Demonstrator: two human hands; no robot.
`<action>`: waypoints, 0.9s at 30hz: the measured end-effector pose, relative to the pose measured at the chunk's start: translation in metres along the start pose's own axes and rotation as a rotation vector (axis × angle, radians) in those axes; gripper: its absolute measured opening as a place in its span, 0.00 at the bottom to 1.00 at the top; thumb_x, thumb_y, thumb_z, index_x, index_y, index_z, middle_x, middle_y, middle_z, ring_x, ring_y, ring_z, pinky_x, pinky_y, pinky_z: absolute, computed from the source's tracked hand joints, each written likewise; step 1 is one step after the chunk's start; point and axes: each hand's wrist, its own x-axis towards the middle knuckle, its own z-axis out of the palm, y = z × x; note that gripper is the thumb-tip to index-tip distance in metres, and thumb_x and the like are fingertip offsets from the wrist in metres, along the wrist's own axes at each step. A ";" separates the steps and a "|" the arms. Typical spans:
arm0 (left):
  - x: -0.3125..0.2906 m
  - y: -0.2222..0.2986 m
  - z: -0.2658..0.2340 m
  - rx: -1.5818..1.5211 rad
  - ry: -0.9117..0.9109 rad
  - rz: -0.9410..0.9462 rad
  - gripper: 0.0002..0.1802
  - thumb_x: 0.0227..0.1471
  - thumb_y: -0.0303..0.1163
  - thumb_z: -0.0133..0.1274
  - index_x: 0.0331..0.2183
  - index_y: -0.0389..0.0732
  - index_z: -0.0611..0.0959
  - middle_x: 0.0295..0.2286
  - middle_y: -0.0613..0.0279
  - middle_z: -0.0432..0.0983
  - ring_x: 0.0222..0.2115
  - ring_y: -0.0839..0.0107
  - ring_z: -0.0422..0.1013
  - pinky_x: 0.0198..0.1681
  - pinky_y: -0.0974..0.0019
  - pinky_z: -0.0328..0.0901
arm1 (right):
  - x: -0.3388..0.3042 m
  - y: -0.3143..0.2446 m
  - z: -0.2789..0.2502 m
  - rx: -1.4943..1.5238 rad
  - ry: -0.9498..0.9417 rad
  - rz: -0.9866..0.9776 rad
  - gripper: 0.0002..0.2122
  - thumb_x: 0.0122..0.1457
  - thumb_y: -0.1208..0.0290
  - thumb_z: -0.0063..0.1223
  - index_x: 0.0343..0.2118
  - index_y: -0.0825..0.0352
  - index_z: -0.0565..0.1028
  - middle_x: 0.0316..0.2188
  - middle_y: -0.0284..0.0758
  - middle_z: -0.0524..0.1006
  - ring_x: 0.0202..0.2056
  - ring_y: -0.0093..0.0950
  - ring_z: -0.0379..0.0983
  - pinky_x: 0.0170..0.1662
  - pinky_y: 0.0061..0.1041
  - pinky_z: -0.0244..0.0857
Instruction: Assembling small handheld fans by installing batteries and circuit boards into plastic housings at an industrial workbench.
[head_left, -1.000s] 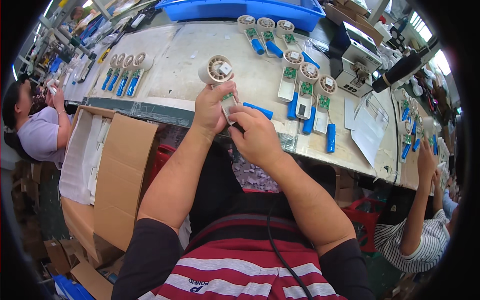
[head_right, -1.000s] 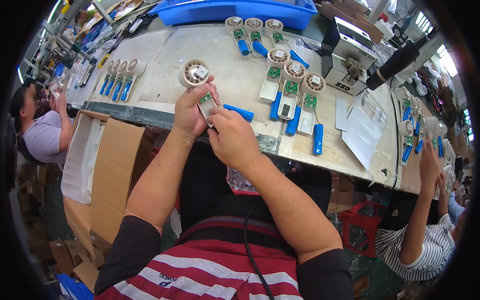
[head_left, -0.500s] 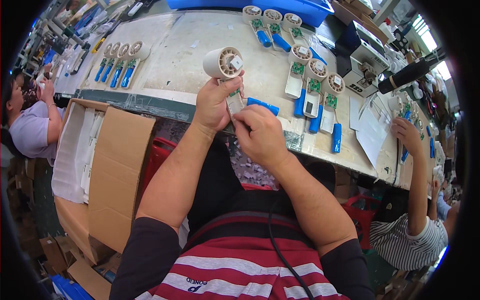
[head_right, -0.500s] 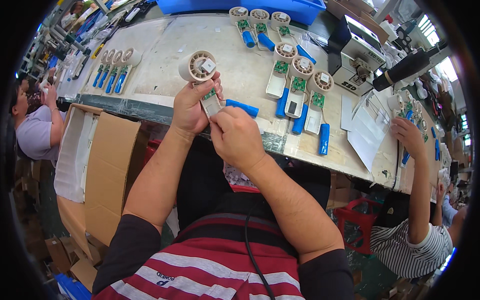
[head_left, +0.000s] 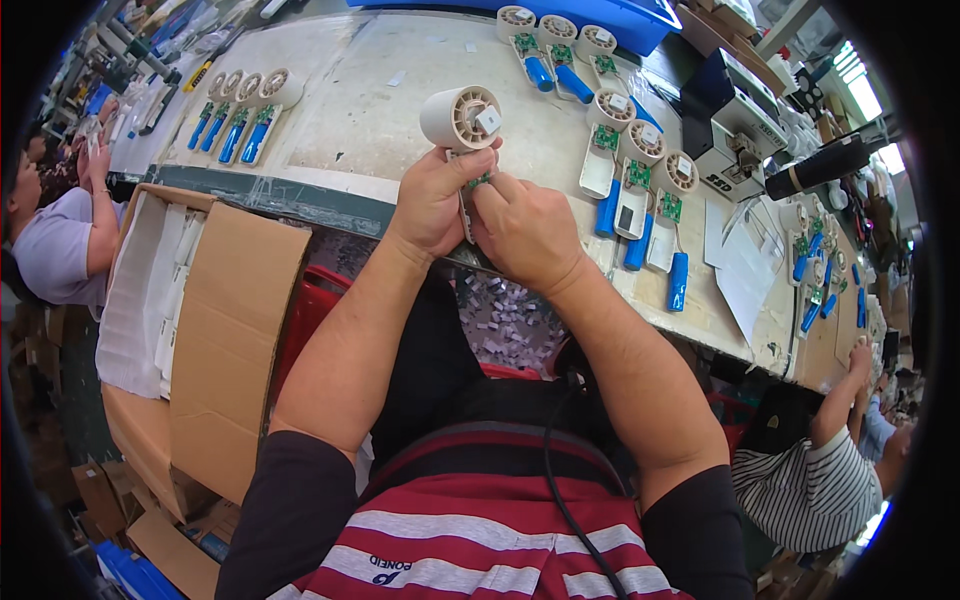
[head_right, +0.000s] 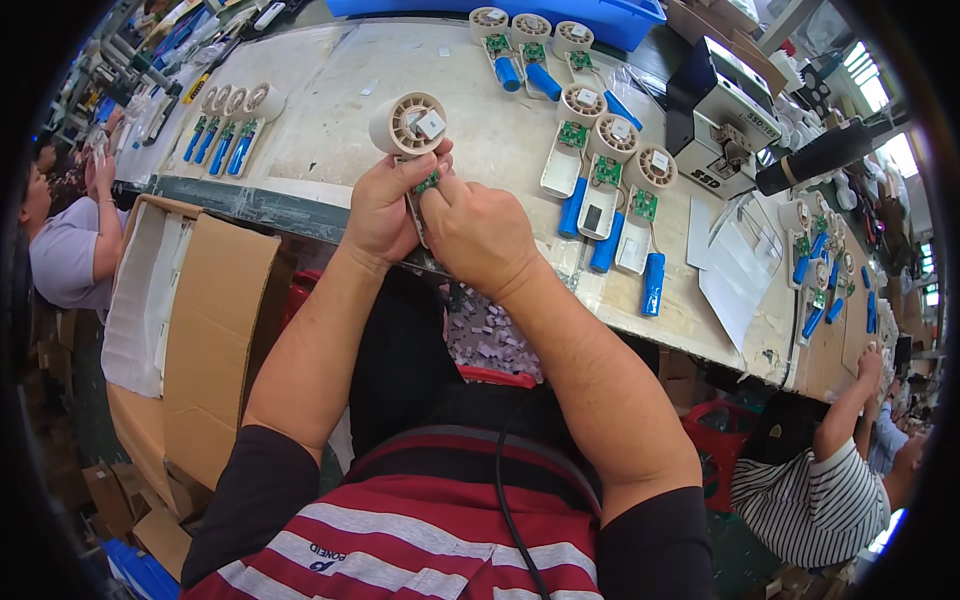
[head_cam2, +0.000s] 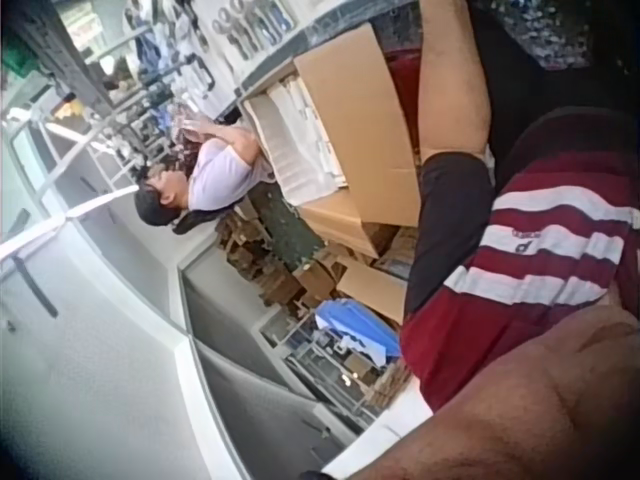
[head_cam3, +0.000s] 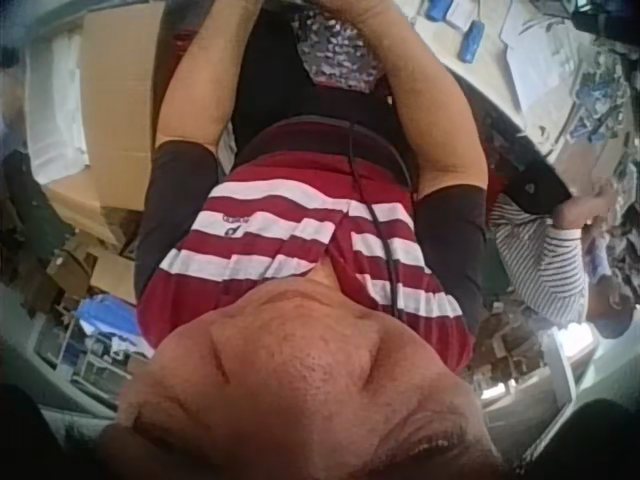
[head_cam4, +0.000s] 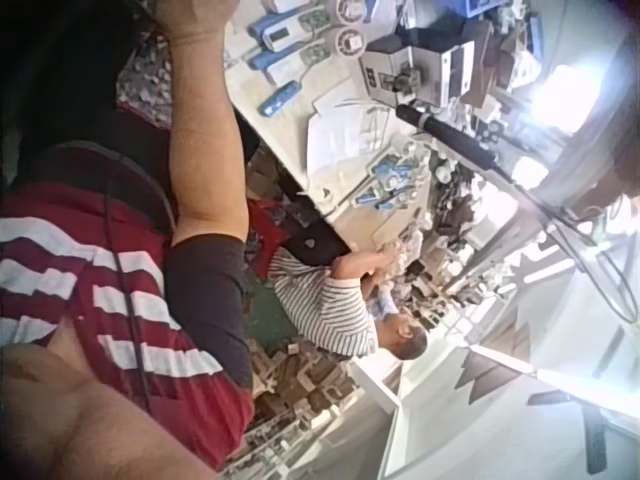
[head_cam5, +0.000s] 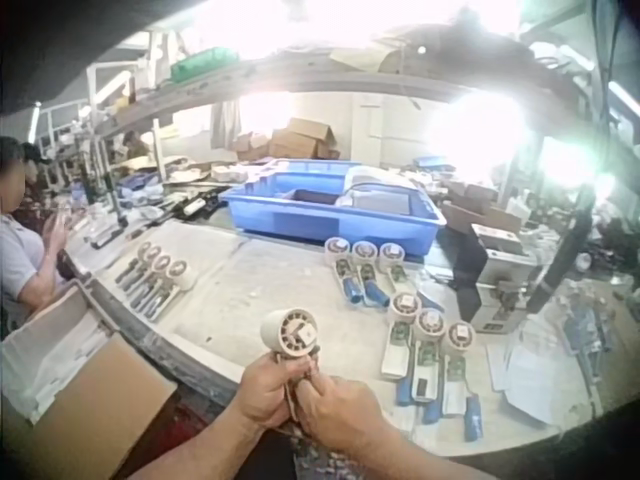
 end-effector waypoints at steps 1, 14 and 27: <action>0.000 0.000 0.001 -0.003 -0.001 0.000 0.18 0.63 0.29 0.57 0.51 0.29 0.79 0.39 0.60 0.76 0.42 0.72 0.72 0.52 0.67 0.68 | 0.001 0.001 0.000 -0.014 0.005 -0.028 0.06 0.54 0.69 0.60 0.29 0.61 0.74 0.29 0.36 0.76 0.27 0.36 0.78 0.29 0.36 0.72; 0.003 0.004 -0.004 -0.053 -0.078 -0.064 0.17 0.63 0.32 0.58 0.50 0.32 0.78 0.35 0.62 0.75 0.38 0.72 0.72 0.45 0.65 0.69 | -0.027 -0.006 -0.035 0.101 0.016 -0.006 0.07 0.52 0.71 0.62 0.27 0.62 0.72 0.25 0.34 0.72 0.27 0.35 0.77 0.28 0.35 0.70; 0.003 0.001 0.000 0.011 -0.017 -0.057 0.17 0.64 0.31 0.56 0.50 0.30 0.78 0.37 0.60 0.74 0.40 0.72 0.71 0.49 0.68 0.68 | 0.000 0.007 0.004 0.010 0.082 -0.125 0.05 0.54 0.69 0.58 0.28 0.60 0.72 0.25 0.34 0.73 0.23 0.33 0.76 0.26 0.35 0.70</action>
